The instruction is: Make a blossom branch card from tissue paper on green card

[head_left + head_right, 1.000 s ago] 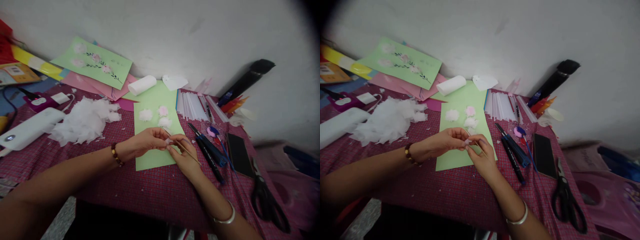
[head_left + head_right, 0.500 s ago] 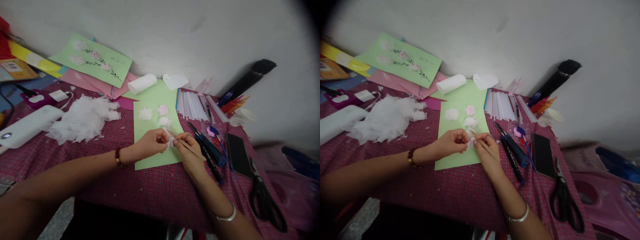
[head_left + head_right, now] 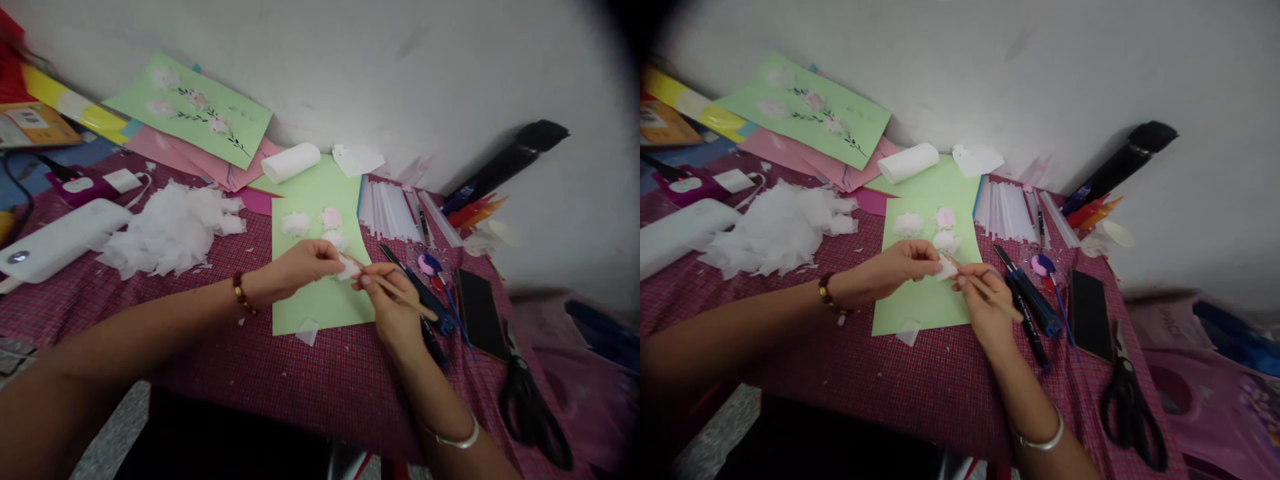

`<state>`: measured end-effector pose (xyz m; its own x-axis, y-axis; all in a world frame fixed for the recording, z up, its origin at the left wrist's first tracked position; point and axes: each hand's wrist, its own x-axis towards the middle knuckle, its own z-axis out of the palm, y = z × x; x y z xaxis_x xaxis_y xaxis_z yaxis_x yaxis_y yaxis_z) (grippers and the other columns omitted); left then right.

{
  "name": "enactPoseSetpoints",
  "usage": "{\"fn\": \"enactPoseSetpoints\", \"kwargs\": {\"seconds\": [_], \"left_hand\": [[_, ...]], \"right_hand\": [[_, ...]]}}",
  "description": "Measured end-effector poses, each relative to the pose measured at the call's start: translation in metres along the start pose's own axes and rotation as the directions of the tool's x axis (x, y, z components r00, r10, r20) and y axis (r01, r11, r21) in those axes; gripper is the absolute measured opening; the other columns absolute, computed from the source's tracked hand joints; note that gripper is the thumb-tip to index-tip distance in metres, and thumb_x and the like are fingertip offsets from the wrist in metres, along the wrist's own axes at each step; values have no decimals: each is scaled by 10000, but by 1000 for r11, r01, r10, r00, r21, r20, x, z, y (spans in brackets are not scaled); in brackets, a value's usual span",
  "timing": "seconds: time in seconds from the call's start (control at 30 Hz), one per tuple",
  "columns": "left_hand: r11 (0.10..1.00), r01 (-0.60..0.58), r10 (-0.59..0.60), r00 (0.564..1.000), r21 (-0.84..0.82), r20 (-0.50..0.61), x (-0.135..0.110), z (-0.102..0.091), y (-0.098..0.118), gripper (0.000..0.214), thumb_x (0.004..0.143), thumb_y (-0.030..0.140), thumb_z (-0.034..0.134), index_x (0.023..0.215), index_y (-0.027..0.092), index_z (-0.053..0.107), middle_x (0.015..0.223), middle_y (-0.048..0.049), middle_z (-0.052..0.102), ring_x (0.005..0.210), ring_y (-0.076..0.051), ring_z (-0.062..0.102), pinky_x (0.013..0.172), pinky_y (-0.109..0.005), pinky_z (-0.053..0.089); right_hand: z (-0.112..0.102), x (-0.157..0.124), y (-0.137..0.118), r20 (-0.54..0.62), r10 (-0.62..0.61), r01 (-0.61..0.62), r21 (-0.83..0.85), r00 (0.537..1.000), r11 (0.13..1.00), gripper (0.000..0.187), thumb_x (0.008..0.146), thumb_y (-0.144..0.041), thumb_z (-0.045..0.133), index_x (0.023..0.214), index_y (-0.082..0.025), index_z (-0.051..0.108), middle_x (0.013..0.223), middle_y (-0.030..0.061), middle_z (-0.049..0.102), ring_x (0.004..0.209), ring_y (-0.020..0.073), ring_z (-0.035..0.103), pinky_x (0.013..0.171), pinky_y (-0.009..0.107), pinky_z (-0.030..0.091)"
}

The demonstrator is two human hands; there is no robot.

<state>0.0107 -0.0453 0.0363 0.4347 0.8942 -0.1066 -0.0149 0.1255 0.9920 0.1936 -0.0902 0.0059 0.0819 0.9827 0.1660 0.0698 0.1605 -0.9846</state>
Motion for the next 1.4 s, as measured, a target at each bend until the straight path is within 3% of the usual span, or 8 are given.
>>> {"fn": "enactPoseSetpoints", "kwargs": {"seconds": [0.13, 0.33, 0.47, 0.63, 0.77, 1.0, 1.17, 1.4], "left_hand": [[999, 13, -19, 993, -49, -118, 14, -29, 7, 117, 711, 157, 669, 696, 154, 553, 592, 41, 527, 502, -47, 398, 512, -216, 289], [987, 152, -155, 986, -54, -59, 33, -53, -18, 63, 701, 121, 662, 724, 155, 615, 599, 29, 549, 517, -61, 454, 540, -221, 346], [987, 155, -155, 988, -53, 1, 35, -58, -30, 55, 686, 129, 655, 705, 165, 617, 600, 33, 548, 537, -69, 461, 559, -215, 361], [995, 86, -84, 995, -55, 49, 31, -63, -29, 70, 636, 159, 659, 702, 176, 641, 722, 12, 597, 641, -88, 491, 606, -212, 382], [999, 34, -38, 990, 30, 135, 29, -67, -26, 57, 613, 182, 649, 666, 180, 631, 783, 7, 614, 700, -105, 511, 647, -225, 401], [964, 30, -132, 916, 264, 378, 27, -61, -23, 101, 692, 240, 681, 750, 160, 661, 678, 24, 612, 607, -81, 490, 604, -214, 374], [971, 40, -126, 924, 236, 361, 28, -56, -25, 163, 700, 239, 691, 820, 151, 625, 690, 30, 598, 579, -70, 473, 569, -210, 347], [970, 24, -113, 925, 241, 363, 29, -58, -24, 115, 688, 225, 678, 749, 154, 612, 606, 55, 529, 530, -56, 415, 523, -204, 296]], "right_hand": [[-14, 15, 9, 7, 107, -107, 103, 994, 989, 235, 868, -423, 580, 907, -207, 664, 711, 14, 651, 597, 132, 582, 610, 287, 486], [-21, 21, 20, 51, 148, -148, -4, 988, 989, 267, 805, -458, 658, 795, -191, 678, 640, 3, 623, 577, 131, 561, 579, 271, 464], [-19, 20, 19, 72, 128, -123, -65, 989, 990, 221, 791, -418, 687, 802, -200, 653, 637, -2, 646, 606, 146, 596, 616, 282, 488], [-18, 21, 18, 113, 97, -81, -136, 989, 987, 204, 799, -408, 682, 807, -205, 662, 650, -2, 648, 628, 151, 610, 616, 282, 490], [-16, 21, 19, 60, 72, -64, -126, 996, 990, 192, 800, -397, 682, 827, -207, 670, 702, 5, 665, 621, 144, 606, 615, 292, 502], [-15, 22, 22, 15, 83, -81, -90, 996, 993, 207, 808, -395, 664, 846, -191, 655, 712, 8, 666, 595, 138, 594, 613, 293, 494], [-18, 22, 23, 34, 91, -90, -38, 995, 995, 185, 826, -377, 647, 795, -196, 625, 647, -8, 633, 627, 143, 601, 661, 292, 486], [-17, 20, 23, 95, 44, -31, -137, 994, 990, 185, 859, -364, 606, 779, -198, 602, 675, -5, 613, 637, 140, 582, 639, 284, 458]]}}
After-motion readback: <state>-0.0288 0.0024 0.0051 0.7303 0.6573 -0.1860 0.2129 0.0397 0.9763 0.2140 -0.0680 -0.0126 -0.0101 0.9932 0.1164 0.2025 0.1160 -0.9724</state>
